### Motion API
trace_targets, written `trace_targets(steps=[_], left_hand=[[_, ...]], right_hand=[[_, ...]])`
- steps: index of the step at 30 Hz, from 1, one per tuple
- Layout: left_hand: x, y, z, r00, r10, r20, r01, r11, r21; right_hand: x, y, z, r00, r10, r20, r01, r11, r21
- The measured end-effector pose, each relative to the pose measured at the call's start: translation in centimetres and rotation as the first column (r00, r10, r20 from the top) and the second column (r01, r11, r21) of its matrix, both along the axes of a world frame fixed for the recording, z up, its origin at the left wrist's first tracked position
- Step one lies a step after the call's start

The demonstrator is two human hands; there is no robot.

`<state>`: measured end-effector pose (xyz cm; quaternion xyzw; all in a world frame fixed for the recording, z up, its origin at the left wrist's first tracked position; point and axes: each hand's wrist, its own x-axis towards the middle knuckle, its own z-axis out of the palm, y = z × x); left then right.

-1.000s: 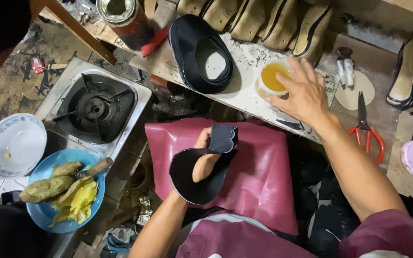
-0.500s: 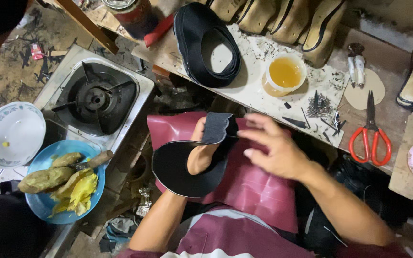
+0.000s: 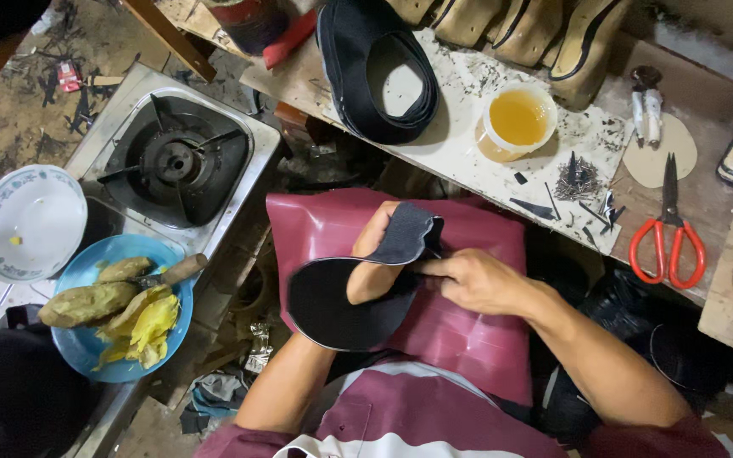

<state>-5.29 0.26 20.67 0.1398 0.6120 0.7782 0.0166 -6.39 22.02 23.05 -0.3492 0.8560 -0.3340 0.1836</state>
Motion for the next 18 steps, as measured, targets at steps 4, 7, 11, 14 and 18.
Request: trace_targets(steps=[4,7,11,14,18], left_hand=[[0.2,-0.6,2.0,0.996,-0.007,-0.087,-0.001,0.995,-0.096],[-0.4,-0.7,2.7,0.99,-0.007,-0.142,-0.019,0.983,-0.184],[-0.8,-1.3,2.0,0.976,0.018,-0.215,-0.065,0.975,-0.213],[-1.0,-1.1,0.9,0.996,0.034,-0.081,-0.04,0.996,-0.076],[-1.3,-0.7,0.3,0.989,0.083,-0.125,-0.096,0.991,-0.098]], right_hand=[[0.2,0.6,0.1,0.98,-0.099,-0.172,0.078,0.989,-0.124],[0.4,0.2,0.1,0.984,0.048,-0.172,0.034,0.897,0.442],[0.7,0.4,0.7,0.95,-0.026,-0.313,0.023,1.0,-0.013],[0.8,0.3,0.9,0.901,-0.064,-0.429,0.06,0.998,-0.023],[0.7,-0.4,0.4,0.949,-0.12,-0.293,0.114,0.993,-0.037]])
